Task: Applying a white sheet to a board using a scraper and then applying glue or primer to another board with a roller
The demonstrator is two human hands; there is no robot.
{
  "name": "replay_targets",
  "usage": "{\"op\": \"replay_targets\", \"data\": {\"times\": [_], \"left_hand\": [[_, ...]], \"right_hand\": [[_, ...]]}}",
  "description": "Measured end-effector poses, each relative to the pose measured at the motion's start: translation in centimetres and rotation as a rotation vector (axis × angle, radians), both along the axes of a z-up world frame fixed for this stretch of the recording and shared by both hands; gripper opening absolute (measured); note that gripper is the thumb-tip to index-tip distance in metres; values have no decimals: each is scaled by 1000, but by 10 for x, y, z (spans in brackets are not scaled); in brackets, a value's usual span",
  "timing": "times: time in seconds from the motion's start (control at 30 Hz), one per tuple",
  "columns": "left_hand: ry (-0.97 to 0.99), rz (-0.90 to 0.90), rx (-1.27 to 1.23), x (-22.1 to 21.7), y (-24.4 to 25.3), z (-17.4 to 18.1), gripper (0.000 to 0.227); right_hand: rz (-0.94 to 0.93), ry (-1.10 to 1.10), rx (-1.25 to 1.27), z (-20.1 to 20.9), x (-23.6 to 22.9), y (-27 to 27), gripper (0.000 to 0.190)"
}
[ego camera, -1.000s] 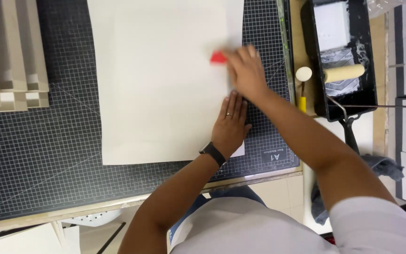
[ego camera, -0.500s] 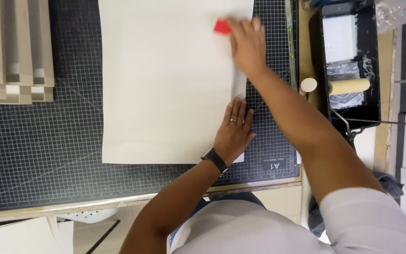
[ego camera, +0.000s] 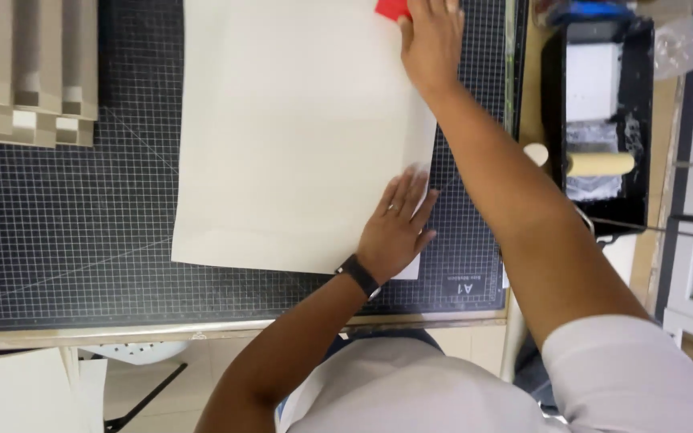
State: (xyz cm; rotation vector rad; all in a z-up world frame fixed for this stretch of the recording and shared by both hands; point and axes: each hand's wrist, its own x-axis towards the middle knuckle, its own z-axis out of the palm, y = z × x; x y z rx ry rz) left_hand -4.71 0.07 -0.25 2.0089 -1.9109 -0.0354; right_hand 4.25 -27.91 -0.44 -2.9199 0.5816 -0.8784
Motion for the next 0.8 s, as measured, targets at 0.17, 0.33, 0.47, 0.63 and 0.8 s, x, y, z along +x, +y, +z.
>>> {"op": "replay_targets", "data": {"times": [0.17, 0.33, 0.47, 0.63, 0.8], "left_hand": [[92, 167, 5, 10, 74, 6, 74], [79, 274, 50, 8, 135, -8, 77], [67, 330, 4, -1, 145, -22, 77], [58, 366, 10, -8, 147, -28, 74], [71, 396, 26, -10, 154, -26, 72]], "right_hand": [[44, 212, 164, -22, -104, 108, 33], [218, 207, 178, 10, -157, 176, 29], [-44, 138, -41, -55, -86, 33, 40], [-74, 91, 6, -27, -76, 49, 39], [263, 175, 190, 0, -178, 192, 35]]}}
